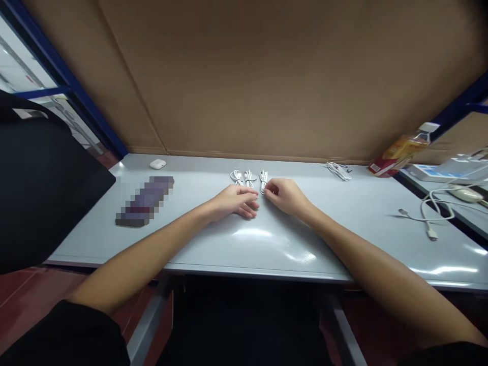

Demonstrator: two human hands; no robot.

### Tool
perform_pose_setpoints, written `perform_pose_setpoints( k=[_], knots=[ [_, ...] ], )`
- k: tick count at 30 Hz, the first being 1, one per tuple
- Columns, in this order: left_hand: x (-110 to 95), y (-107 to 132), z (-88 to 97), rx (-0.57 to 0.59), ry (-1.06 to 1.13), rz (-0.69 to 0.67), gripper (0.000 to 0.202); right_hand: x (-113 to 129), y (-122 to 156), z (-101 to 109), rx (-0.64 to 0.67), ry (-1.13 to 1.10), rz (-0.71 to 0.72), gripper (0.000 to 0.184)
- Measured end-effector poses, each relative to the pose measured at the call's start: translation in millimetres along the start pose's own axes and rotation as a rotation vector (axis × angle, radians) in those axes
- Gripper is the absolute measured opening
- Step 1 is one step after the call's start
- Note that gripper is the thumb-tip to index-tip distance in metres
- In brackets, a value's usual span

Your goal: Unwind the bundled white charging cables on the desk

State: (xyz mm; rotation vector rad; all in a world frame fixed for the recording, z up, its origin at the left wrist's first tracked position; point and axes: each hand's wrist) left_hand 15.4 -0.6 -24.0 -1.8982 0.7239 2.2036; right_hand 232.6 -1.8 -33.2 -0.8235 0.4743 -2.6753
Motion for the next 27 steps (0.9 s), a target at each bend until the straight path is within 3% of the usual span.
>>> perform_pose_setpoints(
  k=[5, 8, 10, 15, 18, 21, 27],
  knots=[
    [-1.5, 2.6, -1.5, 0.019, 0.017, 0.027, 0.036, 1.5, -2.6, -5.8, -0.077, 0.158, -0.023, 0.019],
    [-3.5, 3.8, -3.3, -0.005, 0.009, 0.043, 0.037, 0.5, -6.7, -11.3, -0.053, 0.261, 0.016, 0.014],
    [-4.5, 3.9, -4.1, -0.011, 0.013, 0.058, 0.038, 0.1, -6.6, -11.7, -0.063, 0.290, 0.032, 0.020],
    [-2.6, -0.9, -3.4, -0.030, 0.155, 0.077, 0.040, 6.1, 5.7, -9.7, -0.273, 0.188, 0.119, 0.028],
    [1.2, -5.7, -2.0, -0.039, 0.309, -0.042, 0.040, 19.3, 15.6, -12.3, -0.290, 0.160, 0.287, 0.031],
    [4.4, -8.9, -0.2, -0.053, 0.309, -0.185, 0.041, 33.4, 20.9, -13.7, -0.242, 0.093, 0.420, 0.030],
    [5.6, -9.7, 0.4, -0.013, 0.310, -0.271, 0.037, 25.9, 14.3, -0.9, -0.334, -0.067, 0.257, 0.021]
  ],
)
Point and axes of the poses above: each hand's wrist, its own y-axis away from the middle knuckle, its own z-axis out of the back of the hand, x = y × z, and after that the axes turned 8 degrees about -x, right-handed
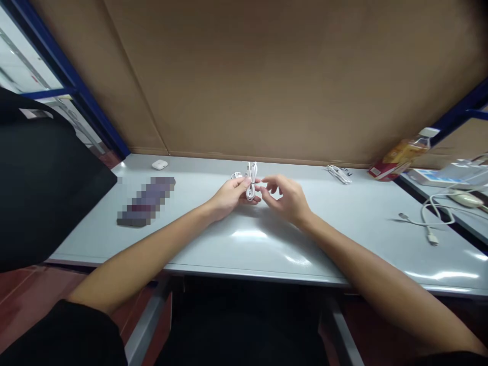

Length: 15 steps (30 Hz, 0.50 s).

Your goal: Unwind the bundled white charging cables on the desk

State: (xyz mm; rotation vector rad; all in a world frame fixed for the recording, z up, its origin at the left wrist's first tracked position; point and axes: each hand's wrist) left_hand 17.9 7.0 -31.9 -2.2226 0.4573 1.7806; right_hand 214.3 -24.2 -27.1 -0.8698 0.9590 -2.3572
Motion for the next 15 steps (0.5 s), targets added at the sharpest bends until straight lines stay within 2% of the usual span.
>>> perform_pose_setpoints(
  k=[2, 6, 11, 15],
  knots=[
    [0.2, 0.5, -1.3, 0.000, 0.002, 0.019, 0.035, -8.8, -2.3, 3.7, 0.018, -0.009, -0.017, 0.021],
    [1.5, 1.1, -2.1, 0.024, -0.042, 0.026, 0.037, -16.6, -3.4, 4.8, 0.094, -0.019, 0.066, 0.021],
    [5.1, -1.3, 2.6, 0.059, -0.073, -0.007, 0.048, -18.3, -2.9, 3.8, 0.074, 0.027, 0.192, 0.019],
    [4.5, -1.9, 4.6, 0.074, -0.088, -0.014, 0.050, -19.8, -3.6, 5.8, 0.090, 0.031, 0.234, 0.017]
  ],
)
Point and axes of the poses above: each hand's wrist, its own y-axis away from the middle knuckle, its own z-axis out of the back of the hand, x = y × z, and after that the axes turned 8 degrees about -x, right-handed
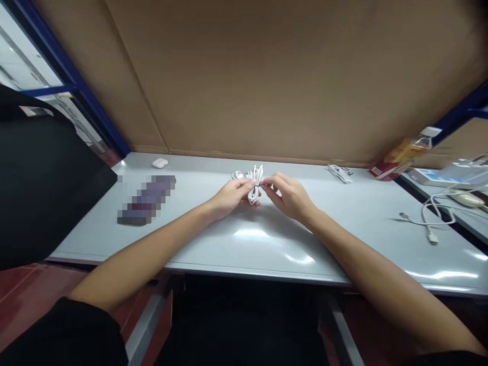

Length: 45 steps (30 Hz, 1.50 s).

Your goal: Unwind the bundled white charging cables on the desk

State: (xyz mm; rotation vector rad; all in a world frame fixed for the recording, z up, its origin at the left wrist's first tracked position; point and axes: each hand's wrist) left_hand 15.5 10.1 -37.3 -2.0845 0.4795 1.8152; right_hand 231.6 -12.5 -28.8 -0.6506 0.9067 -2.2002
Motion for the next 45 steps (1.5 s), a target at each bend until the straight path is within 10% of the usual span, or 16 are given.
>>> perform_pose_setpoints(
  k=[4, 16, 22, 29, 34, 39, 45],
  knots=[
    [-3.4, 1.6, -1.0, -0.005, -0.020, -0.014, 0.048, 5.3, -3.5, 1.2, 0.052, -0.119, -0.112, 0.017],
    [-8.0, 2.4, 1.2, 0.052, -0.162, -0.196, 0.046, 21.1, -16.2, 17.9, 0.422, -1.164, -1.045, 0.027],
    [-4.3, 0.4, 0.7, 0.045, 0.047, -0.101, 0.044, 21.7, -14.1, 12.8, 0.316, -1.167, -0.994, 0.031],
    [-4.7, 0.7, -0.4, 0.000, 0.090, -0.075, 0.039, 18.9, -4.1, 4.3, -0.028, -0.395, -0.356, 0.019],
    [-6.0, 1.9, -1.2, 0.003, 0.051, -0.066, 0.043, 16.4, -1.7, 2.1, -0.070, -0.198, -0.153, 0.017],
    [-8.2, 3.4, -3.1, -0.022, -0.001, -0.069, 0.044, 17.6, -3.3, 2.6, -0.058, -0.171, -0.181, 0.020],
    [-7.1, 3.8, -1.4, -0.033, -0.063, -0.100, 0.048, 22.5, -10.9, 10.0, 0.110, -0.504, -0.612, 0.027]
  ],
)
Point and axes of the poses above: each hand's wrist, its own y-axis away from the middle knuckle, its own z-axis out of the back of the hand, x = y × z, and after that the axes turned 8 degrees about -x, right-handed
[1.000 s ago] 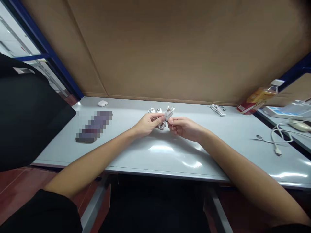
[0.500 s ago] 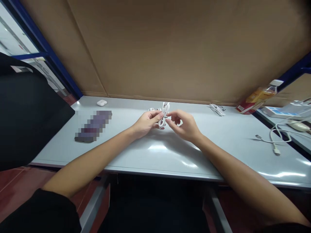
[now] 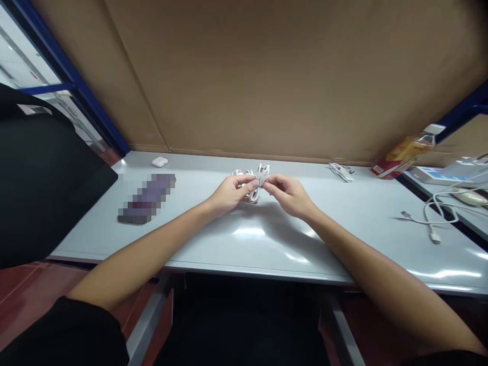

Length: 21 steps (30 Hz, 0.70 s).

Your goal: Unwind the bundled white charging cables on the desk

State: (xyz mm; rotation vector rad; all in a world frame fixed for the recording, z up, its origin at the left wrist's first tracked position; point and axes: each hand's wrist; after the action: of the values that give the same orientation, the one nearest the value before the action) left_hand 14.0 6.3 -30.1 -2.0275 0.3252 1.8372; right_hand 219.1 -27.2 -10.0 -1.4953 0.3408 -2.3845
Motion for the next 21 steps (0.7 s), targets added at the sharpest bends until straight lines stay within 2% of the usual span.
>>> perform_pose_setpoints(
  k=[4, 7, 10, 14, 17, 21],
  knots=[
    [1.6, -0.5, 2.1, -0.010, -0.082, -0.021, 0.050, 3.3, -2.7, 7.5, 0.091, -0.133, -0.209, 0.032],
    [2.8, -1.4, 3.6, -0.034, -0.125, -0.023, 0.054, 5.6, -4.1, 13.1, 0.159, -0.132, -0.270, 0.037],
    [3.1, -1.6, 5.0, -0.043, -0.175, -0.061, 0.050, 9.0, -4.7, 17.2, 0.250, -0.142, -0.263, 0.039],
    [-0.1, -0.2, 5.2, 0.004, -0.267, -0.127, 0.040, 10.1, -5.1, 19.4, 0.386, -0.170, -0.241, 0.030],
    [-3.6, 1.1, 5.0, 0.048, -0.271, -0.135, 0.035, 5.7, -5.9, 20.8, 0.408, -0.153, -0.215, 0.025],
    [-6.9, 1.1, 8.6, 0.066, -0.259, -0.062, 0.035, -4.2, -9.1, 26.6, 0.431, -0.081, -0.181, 0.015]
  ],
)
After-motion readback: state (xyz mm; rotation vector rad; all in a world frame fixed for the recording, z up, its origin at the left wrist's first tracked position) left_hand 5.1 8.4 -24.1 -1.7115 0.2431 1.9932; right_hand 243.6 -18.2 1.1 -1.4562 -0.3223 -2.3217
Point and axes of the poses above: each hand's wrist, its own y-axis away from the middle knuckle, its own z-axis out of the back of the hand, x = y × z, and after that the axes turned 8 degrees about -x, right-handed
